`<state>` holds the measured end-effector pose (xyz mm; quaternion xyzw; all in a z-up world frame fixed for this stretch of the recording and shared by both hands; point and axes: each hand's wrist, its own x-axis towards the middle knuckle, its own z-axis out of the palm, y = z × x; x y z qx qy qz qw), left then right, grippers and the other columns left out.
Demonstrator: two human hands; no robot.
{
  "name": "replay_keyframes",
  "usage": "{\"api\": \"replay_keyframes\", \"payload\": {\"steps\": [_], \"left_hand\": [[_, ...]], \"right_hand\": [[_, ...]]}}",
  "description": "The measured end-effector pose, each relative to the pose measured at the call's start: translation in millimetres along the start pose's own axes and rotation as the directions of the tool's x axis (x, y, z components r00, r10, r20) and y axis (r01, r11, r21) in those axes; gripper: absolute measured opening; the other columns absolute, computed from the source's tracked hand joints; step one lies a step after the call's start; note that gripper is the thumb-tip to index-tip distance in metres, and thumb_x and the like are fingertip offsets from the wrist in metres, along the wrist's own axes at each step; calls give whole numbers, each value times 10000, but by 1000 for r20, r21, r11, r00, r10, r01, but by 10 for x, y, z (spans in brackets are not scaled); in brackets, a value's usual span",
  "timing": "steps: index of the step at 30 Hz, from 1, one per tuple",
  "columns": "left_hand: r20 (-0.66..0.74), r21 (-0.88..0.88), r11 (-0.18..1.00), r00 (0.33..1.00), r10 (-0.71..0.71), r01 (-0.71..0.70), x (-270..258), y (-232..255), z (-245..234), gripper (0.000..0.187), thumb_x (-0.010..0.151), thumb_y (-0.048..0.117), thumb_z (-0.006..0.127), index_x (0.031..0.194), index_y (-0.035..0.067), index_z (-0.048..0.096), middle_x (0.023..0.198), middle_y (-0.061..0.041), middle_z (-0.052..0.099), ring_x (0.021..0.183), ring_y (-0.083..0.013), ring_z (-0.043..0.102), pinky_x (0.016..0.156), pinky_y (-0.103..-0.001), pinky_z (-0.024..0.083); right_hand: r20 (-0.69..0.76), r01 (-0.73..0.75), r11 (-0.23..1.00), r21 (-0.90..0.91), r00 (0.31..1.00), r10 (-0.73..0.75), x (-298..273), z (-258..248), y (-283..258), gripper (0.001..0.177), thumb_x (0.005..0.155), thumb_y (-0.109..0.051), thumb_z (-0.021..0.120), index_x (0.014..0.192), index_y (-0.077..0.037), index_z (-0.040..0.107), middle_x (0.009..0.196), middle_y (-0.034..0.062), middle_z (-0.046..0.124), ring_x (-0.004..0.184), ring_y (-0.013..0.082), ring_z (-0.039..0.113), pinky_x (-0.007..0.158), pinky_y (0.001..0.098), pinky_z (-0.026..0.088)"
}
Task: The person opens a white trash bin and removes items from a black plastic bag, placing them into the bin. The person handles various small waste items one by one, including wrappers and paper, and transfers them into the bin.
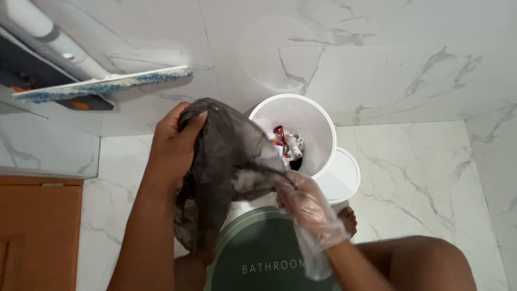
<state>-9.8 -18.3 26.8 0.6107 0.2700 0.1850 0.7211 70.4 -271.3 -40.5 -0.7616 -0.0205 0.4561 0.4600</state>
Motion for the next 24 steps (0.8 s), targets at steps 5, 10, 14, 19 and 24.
{"api": "replay_keyframes", "payload": {"steps": [5,10,14,19,24], "left_hand": [[-38,118,992,999,-38,42,-143,-164,-113,102,985,114,603,1008,46,675,870,25,668,801,-73,592,723,-235,500],[-71,203,979,997,-17,31,-252,-220,-170,98,1041,95,599,1017,31,669,858,-17,609,779,-110,514,683,-266,444],[-56,154,986,995,80,-70,-275,-202,-148,58,1000,49,587,1002,27,641,882,11,643,815,-69,568,719,-233,480],[7,0,998,998,67,-67,-212,-228,-53,67,1029,41,575,1000,20,631,908,15,640,834,-64,559,737,-221,471],[5,67,997,999,37,-37,-148,-335,-46,53,1017,33,590,1021,20,641,902,9,616,836,-67,530,745,-222,450]], "right_hand": [[422,-366,550,751,906,28,187,-490,-123,319,954,-204,634,1178,24,614,1057,177,691,767,150,647,587,175,530],[320,122,905,409,909,-267,53,-556,-94,290,1019,-150,631,1157,104,611,1015,239,624,799,171,605,653,183,553],[592,-187,727,661,726,-350,236,-674,84,219,973,-104,586,1130,49,584,1075,148,675,900,170,665,730,196,583],[519,326,945,-24,812,-267,272,-888,267,216,921,-104,656,1109,0,677,1087,115,741,943,191,678,768,266,569],[-49,45,780,-625,994,-96,587,-1124,-339,308,965,-333,612,1117,-99,742,1040,132,780,954,244,737,869,393,607]]}}
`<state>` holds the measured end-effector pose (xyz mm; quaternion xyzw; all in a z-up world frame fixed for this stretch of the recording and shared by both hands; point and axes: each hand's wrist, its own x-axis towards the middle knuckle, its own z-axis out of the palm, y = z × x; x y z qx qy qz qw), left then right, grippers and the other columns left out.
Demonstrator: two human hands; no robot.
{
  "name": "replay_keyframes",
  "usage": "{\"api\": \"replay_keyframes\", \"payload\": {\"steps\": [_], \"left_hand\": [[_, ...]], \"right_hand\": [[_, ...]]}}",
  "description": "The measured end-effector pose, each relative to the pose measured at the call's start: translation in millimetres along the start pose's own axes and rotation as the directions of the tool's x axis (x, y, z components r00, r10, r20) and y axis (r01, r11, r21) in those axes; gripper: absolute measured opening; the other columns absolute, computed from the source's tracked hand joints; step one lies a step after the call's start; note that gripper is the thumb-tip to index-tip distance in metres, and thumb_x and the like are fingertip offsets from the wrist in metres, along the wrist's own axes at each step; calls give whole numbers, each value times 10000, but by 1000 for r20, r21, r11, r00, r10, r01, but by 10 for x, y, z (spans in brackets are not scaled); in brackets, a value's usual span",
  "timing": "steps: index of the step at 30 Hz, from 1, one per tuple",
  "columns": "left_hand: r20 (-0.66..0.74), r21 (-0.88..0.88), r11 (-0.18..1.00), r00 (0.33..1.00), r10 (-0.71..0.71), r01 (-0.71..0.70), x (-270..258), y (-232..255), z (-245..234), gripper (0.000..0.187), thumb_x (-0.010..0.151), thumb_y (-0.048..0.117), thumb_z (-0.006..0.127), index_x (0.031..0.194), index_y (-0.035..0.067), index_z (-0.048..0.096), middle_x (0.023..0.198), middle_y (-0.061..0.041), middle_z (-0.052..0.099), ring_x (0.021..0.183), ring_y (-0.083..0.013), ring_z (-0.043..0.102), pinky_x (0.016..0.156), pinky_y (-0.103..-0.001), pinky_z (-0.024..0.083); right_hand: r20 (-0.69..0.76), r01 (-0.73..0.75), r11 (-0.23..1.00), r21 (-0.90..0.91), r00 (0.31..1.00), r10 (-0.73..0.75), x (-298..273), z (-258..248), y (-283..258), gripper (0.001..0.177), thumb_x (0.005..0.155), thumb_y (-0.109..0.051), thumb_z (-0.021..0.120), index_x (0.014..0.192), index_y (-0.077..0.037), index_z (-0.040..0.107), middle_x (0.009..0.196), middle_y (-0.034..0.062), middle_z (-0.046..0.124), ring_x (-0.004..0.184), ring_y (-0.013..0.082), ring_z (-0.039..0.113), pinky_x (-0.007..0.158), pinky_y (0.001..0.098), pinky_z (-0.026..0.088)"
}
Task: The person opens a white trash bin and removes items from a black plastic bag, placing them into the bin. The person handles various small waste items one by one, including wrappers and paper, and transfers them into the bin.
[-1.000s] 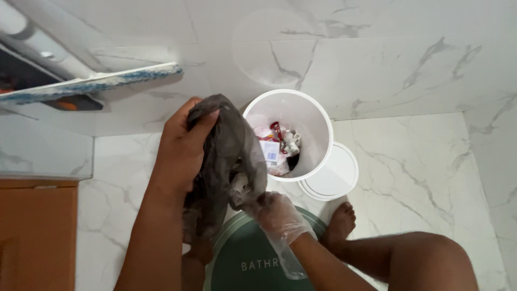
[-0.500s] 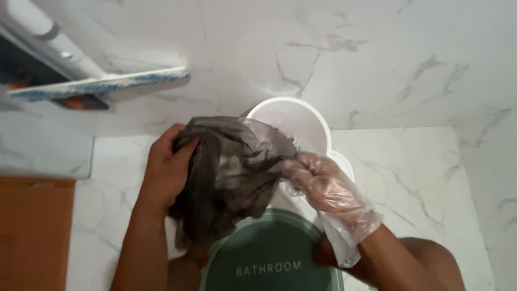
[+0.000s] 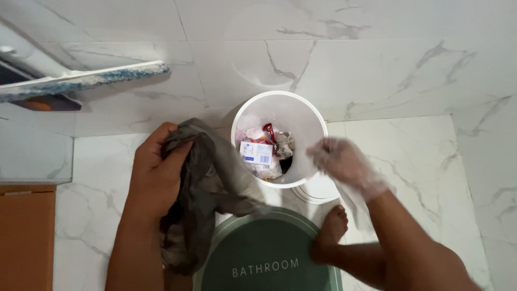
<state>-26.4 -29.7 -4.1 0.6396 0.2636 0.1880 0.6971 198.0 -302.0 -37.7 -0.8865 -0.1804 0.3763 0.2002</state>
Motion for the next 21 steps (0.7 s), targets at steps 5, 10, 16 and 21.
{"api": "replay_keyframes", "payload": {"steps": [5,10,16,21], "left_hand": [[2,81,997,1000,-18,18,141,-54,-33,69,1006,37,578,1019,24,644,906,14,634,848,-64,556,768,-216,469],[-46,69,997,999,-28,31,299,-128,-120,60,1025,39,579,1023,17,635,908,9,613,845,-70,537,759,-225,465],[-87,68,991,990,-113,119,414,-263,-108,36,988,18,589,1001,23,622,882,12,627,819,-60,571,726,-225,494],[2,-16,990,990,-143,143,407,-349,-48,61,983,-1,580,1004,6,637,880,-9,650,809,-74,582,721,-233,493]], "right_hand": [[38,38,973,-230,999,-30,789,323,-64,306,927,-177,629,1220,-106,681,1147,140,730,1039,281,693,959,423,550],[171,98,857,-506,985,-11,1421,831,96,466,779,-206,735,1204,-19,687,1161,236,722,1090,346,700,1001,410,554],[137,215,787,-578,977,-166,1503,1066,-284,1010,586,-368,928,1429,-55,468,1304,245,604,1159,384,607,997,442,495],[56,41,801,-598,998,-10,1901,1344,-99,681,957,-384,681,1416,72,469,1296,278,646,1203,397,638,1045,453,515]]}}
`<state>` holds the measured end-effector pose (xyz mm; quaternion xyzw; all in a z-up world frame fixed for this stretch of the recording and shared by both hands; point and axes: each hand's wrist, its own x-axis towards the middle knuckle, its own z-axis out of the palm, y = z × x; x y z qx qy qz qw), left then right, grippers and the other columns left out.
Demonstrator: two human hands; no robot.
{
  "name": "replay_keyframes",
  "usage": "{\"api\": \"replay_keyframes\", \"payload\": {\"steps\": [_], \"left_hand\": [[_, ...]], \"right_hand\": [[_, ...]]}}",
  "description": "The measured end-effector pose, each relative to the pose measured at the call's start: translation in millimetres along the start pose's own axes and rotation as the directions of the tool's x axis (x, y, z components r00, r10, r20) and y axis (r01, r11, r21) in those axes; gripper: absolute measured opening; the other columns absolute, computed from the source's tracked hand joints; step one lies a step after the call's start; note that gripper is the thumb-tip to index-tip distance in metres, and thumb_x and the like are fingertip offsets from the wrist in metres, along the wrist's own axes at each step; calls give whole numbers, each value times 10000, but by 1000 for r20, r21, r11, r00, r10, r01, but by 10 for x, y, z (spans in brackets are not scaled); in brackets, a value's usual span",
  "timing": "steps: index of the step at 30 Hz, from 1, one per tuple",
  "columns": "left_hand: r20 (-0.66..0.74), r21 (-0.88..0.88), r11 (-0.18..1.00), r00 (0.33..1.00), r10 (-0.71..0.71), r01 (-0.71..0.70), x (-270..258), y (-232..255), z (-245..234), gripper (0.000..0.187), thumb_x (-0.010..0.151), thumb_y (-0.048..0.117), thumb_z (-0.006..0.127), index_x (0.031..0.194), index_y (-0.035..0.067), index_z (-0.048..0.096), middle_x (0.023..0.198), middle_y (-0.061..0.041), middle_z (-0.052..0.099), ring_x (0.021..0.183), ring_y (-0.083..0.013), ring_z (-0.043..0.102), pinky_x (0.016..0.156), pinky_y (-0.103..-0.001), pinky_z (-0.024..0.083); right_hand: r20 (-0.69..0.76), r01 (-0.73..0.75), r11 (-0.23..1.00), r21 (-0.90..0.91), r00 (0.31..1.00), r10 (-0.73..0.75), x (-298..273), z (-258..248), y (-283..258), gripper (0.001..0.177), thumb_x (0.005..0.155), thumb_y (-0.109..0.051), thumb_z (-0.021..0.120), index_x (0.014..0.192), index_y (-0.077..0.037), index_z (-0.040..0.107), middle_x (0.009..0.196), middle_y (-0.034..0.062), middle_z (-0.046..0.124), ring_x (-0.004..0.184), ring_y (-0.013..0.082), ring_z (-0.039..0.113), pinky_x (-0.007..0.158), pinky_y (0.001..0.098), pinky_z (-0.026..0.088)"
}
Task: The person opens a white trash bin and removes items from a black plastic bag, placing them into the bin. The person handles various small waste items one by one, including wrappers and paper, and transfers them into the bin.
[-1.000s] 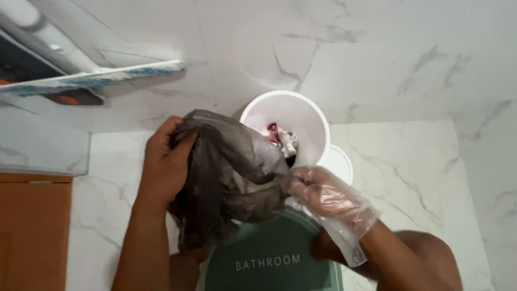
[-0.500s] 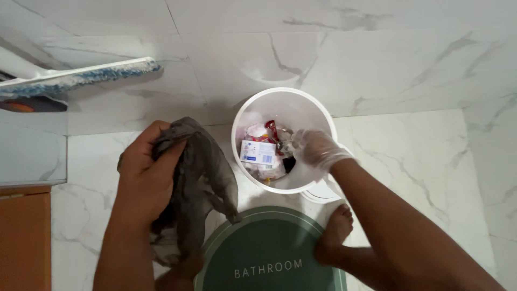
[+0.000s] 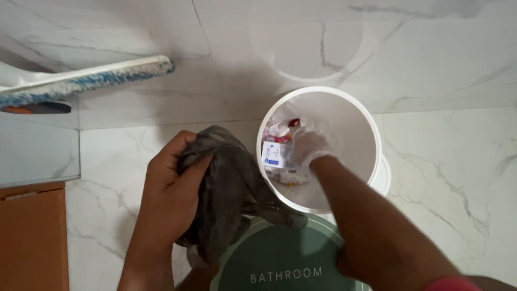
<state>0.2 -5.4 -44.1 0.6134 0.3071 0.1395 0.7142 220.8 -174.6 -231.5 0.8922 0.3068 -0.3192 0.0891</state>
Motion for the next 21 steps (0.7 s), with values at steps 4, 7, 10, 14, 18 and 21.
{"api": "replay_keyframes", "payload": {"steps": [4,7,10,14,18,21], "left_hand": [[0,29,997,997,-76,76,21,-24,33,65,969,-10,591,986,-2,653,843,-24,651,777,-82,581,689,-241,482],[24,-49,997,998,-54,56,41,-36,79,69,953,-21,583,986,1,640,862,-10,657,794,-74,586,707,-236,496],[75,-153,987,996,-48,59,50,-61,106,51,990,-27,581,998,-15,630,865,-14,615,800,-75,525,708,-237,454],[72,-105,993,997,-40,47,67,-58,119,51,975,-19,589,999,-7,632,878,-6,629,820,-72,554,721,-234,474],[93,-91,996,996,12,-3,39,-27,98,55,980,1,586,1008,1,633,899,1,638,837,-69,566,741,-229,484],[65,-45,999,998,14,-11,29,52,55,64,976,28,586,1000,13,644,888,5,650,825,-68,581,738,-229,497]], "right_hand": [[-22,-14,1000,22,1000,14,527,503,504,483,894,-192,592,1361,-67,594,1374,204,645,1284,347,626,1081,439,498],[-201,89,995,-36,975,-94,729,868,684,599,901,-216,471,1494,-173,402,1424,230,559,1313,397,539,1049,510,432],[99,-114,993,-24,988,115,801,906,677,575,1009,-246,431,1575,-210,338,1395,217,570,1299,367,565,1112,477,422],[190,9,971,-238,981,38,702,697,682,509,948,-331,600,1412,-125,565,1385,167,608,1316,322,568,1133,425,431],[170,54,994,-98,985,-37,100,97,737,405,919,-299,641,1259,-89,710,1269,177,685,1198,318,649,1071,409,494],[64,109,992,66,992,-113,-486,-640,684,346,914,-235,634,1173,-53,775,1151,203,762,1073,321,736,1005,410,551]]}}
